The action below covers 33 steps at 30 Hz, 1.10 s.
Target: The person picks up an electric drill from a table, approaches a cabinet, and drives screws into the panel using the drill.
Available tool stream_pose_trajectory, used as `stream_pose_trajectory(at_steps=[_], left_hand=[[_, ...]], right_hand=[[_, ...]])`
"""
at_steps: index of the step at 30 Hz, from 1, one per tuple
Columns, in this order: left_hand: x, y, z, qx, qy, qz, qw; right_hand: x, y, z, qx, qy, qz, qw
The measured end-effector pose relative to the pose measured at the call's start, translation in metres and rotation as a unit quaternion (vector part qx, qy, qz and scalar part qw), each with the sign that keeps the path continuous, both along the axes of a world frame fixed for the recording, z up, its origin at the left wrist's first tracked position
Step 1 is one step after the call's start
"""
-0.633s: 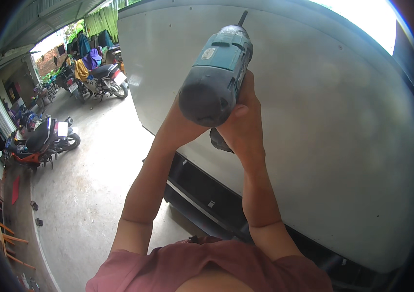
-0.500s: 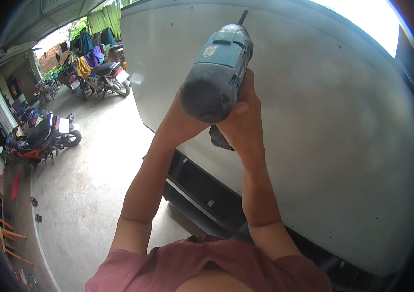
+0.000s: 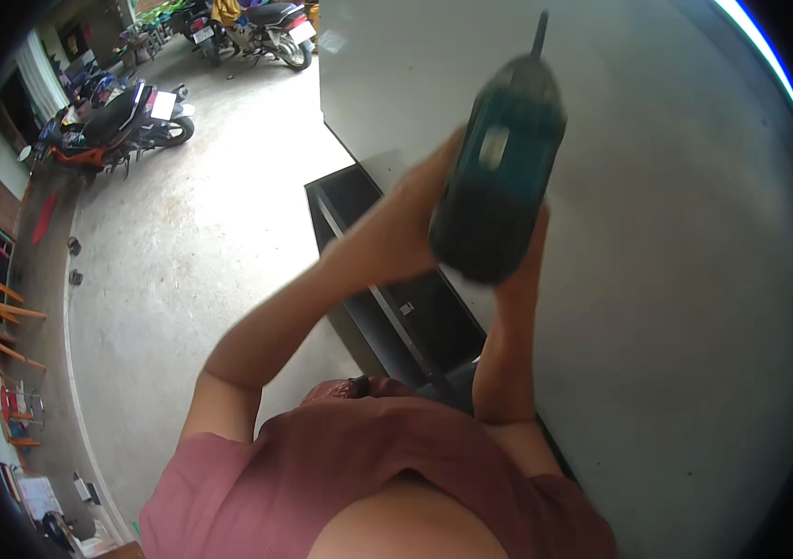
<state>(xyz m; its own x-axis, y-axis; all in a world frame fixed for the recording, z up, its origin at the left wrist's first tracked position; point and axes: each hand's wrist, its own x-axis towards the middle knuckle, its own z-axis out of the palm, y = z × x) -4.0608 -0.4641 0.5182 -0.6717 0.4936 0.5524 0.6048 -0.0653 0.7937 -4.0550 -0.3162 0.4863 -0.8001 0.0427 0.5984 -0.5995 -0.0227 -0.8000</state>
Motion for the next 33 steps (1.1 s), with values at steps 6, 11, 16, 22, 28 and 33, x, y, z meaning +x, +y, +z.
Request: stream_pose_trajectory(at_steps=[6,11,16,22,28,33], left_hand=[[0.042,-0.017,-0.086,-0.114,-0.106,0.039,0.987],[0.039,-0.02,-0.109,-0.04,-0.157,0.044,0.986],[-0.008,-0.038,-0.137,-0.051,-0.14,0.057,0.987],[-0.084,-0.077,-0.149,0.002,-0.12,0.054,0.991],[-0.165,-0.121,-0.144,-0.087,-0.184,-0.104,0.973],[-0.214,-0.147,-0.155,-0.109,-0.142,-0.16,0.971]], right_hand=[[0.038,-0.008,-0.097,0.119,-0.135,0.031,0.983],[0.034,-0.019,-0.101,0.1,-0.118,0.079,0.985],[-0.008,-0.042,-0.091,0.181,-0.096,0.022,0.978],[-0.068,-0.083,-0.094,0.157,-0.132,-0.011,0.979],[-0.126,-0.122,-0.131,0.161,-0.12,-0.112,0.973],[-0.152,-0.156,-0.132,0.113,-0.145,-0.159,0.97]])
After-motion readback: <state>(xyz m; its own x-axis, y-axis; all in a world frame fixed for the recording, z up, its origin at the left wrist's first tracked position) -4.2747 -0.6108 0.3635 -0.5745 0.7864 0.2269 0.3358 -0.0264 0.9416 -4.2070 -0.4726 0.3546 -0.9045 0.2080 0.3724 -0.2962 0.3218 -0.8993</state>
